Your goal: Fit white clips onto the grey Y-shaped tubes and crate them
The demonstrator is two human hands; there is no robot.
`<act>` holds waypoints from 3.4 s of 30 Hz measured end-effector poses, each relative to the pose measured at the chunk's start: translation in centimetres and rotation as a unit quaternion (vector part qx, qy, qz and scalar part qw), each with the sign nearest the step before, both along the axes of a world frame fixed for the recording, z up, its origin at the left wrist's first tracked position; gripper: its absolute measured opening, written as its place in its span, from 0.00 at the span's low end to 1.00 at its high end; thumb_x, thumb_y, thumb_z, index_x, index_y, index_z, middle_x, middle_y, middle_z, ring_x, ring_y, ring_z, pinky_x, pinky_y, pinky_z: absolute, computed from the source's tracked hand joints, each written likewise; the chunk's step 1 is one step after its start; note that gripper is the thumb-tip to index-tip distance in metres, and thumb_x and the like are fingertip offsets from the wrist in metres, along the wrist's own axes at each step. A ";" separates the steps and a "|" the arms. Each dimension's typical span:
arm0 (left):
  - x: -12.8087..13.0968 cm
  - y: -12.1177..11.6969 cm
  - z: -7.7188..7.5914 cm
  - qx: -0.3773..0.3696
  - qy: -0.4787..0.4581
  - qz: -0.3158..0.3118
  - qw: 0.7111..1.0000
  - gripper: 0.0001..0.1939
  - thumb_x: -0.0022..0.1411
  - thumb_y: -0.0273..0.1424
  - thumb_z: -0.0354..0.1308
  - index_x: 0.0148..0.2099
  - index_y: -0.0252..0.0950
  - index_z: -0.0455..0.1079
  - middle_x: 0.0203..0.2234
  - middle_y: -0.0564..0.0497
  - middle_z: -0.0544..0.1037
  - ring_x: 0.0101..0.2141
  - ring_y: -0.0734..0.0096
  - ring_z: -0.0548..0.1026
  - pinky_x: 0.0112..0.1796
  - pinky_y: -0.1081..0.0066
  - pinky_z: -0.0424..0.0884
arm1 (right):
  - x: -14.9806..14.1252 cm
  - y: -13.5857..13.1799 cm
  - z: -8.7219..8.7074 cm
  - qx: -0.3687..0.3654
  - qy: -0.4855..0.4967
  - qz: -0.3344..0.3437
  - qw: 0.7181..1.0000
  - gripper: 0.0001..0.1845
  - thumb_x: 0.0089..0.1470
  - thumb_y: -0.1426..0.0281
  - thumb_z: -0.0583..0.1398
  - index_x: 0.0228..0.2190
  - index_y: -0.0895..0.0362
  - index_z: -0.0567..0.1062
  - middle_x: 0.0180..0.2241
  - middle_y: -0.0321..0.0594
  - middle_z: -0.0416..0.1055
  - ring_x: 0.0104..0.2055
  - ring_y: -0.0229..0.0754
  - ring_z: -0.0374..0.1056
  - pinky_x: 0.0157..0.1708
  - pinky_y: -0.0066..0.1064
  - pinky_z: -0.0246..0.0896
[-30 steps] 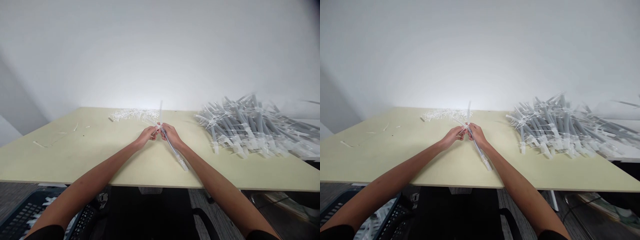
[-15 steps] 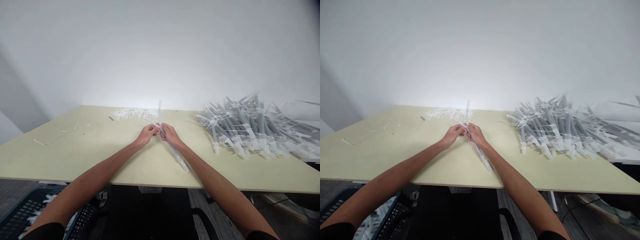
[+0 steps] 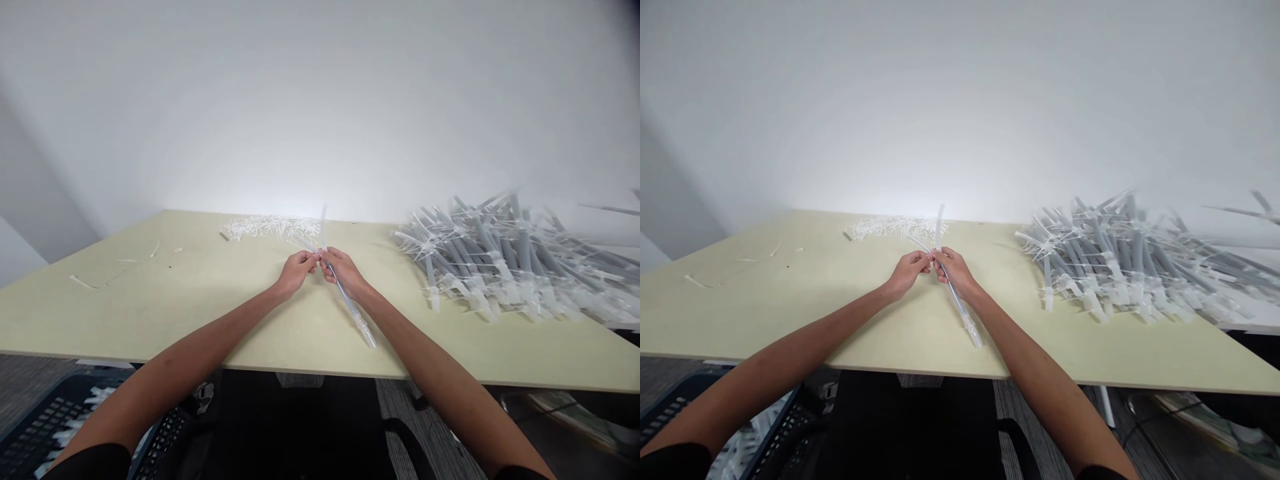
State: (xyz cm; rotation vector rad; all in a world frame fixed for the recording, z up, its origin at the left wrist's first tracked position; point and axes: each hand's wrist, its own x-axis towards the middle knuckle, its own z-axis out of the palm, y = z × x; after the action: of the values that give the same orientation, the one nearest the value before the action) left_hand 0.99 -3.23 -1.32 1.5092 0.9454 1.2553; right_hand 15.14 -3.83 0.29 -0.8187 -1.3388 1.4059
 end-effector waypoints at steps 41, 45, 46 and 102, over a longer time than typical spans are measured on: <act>-0.6 0.1 0.3 -0.026 0.007 -0.078 0.997 0.18 0.59 0.46 0.50 0.35 0.34 0.65 0.28 0.50 0.70 0.29 0.74 0.68 0.33 0.71 0.65 | -0.2 0.4 -0.7 0.059 -0.038 -0.068 0.995 0.21 0.51 0.54 0.56 0.39 0.56 0.71 0.21 0.32 0.61 0.17 0.30 0.52 0.12 0.23 0.49; -0.7 0.1 0.7 0.025 -0.010 -0.085 0.996 0.16 0.58 0.43 0.53 0.33 0.34 0.64 0.30 0.49 0.72 0.33 0.72 0.71 0.40 0.66 0.66 | -0.6 0.1 -0.5 0.043 -0.016 -0.042 0.998 0.20 0.50 0.55 0.57 0.38 0.57 0.72 0.20 0.32 0.62 0.16 0.30 0.51 0.12 0.22 0.46; -0.6 0.0 0.8 0.036 -0.016 -0.086 0.995 0.16 0.58 0.43 0.53 0.33 0.33 0.64 0.29 0.49 0.72 0.33 0.71 0.71 0.41 0.65 0.66 | -0.7 0.1 -0.4 0.037 -0.010 -0.035 0.999 0.20 0.50 0.55 0.57 0.37 0.57 0.72 0.20 0.32 0.62 0.16 0.29 0.51 0.12 0.22 0.45; -5.3 6.2 -3.1 0.234 0.529 0.084 0.812 0.20 0.59 0.24 0.44 0.52 0.33 0.66 0.36 0.43 0.68 0.40 0.61 0.67 0.42 0.65 0.62 | 1.8 0.6 0.9 -0.078 0.063 -0.046 0.994 0.06 0.49 0.69 0.56 0.27 0.60 0.70 0.30 0.41 0.68 0.22 0.32 0.58 0.21 0.27 0.62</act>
State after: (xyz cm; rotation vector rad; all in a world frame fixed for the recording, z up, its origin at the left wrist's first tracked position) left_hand -4.28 2.95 -4.45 2.6773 1.5499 0.6945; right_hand 16.94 -3.19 1.20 -0.8675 -1.0927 1.4771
